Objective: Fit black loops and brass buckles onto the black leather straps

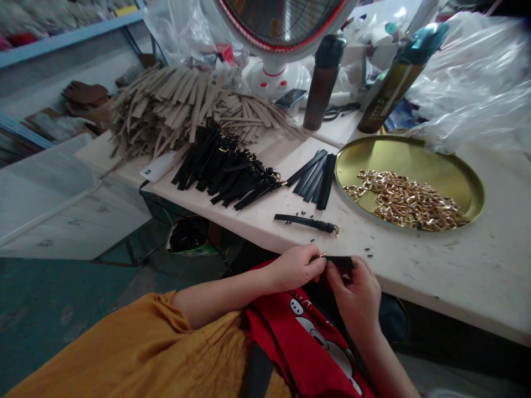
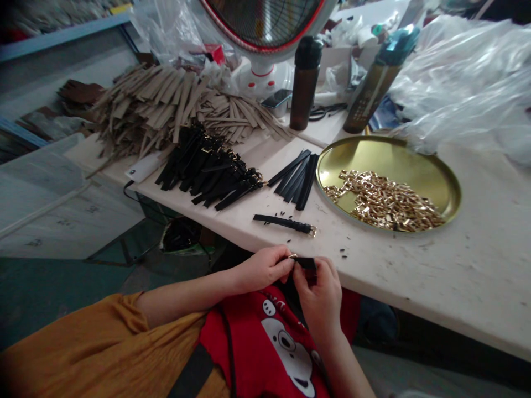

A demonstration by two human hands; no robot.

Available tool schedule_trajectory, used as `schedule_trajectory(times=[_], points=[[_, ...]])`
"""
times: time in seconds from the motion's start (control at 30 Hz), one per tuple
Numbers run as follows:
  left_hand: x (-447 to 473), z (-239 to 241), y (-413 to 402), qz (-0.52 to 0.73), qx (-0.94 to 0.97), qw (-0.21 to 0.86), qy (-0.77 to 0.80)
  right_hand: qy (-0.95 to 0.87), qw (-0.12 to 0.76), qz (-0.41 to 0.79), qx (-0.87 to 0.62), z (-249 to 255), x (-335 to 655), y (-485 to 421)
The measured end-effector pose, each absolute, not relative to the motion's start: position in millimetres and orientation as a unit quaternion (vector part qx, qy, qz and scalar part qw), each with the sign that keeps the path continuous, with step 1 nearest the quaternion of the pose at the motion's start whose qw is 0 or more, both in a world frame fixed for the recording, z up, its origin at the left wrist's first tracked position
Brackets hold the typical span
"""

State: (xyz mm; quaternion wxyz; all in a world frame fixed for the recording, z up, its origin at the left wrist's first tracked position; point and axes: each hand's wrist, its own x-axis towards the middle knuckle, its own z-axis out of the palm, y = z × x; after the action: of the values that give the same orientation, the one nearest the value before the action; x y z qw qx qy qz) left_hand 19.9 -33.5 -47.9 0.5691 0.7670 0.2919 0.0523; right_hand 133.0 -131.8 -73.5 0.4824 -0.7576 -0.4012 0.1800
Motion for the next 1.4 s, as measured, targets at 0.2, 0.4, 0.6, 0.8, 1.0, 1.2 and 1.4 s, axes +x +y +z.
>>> schedule_trajectory(times=[0.2,0.4,0.6,0.8,1.0,1.2,1.4], points=[[16.7,-41.7,-34.5,0.049,0.764,0.569,0.298,-0.328,0.523,0.333,-0.713,-76.7,136.8,-131.3],[14.6,-44.7,-29.0,0.051,0.706,0.647,0.283,-0.196,0.589,0.512,-0.594,-78.1,135.6,-128.6],[18.8,-58.8,-20.7,0.049,0.668,0.681,0.297,-0.323,0.556,0.345,-0.684,-75.5,129.5,-130.1],[21.8,-52.5,-18.9,0.033,0.752,0.604,0.264,-0.302,0.546,0.365,-0.691,-81.0,131.9,-131.7],[19.0,-37.1,-27.3,0.014,0.763,0.596,0.249,-0.282,0.554,0.363,-0.694,-86.7,133.4,-134.5],[16.3,-40.4,-36.6,-0.003,0.737,0.622,0.266,-0.284,0.558,0.321,-0.711,-87.8,134.7,-146.8],[33.9,-38.6,-41.1,-0.023,0.822,0.513,0.247,-0.272,0.55,0.192,-0.766,-93.3,175.1,-160.6]])
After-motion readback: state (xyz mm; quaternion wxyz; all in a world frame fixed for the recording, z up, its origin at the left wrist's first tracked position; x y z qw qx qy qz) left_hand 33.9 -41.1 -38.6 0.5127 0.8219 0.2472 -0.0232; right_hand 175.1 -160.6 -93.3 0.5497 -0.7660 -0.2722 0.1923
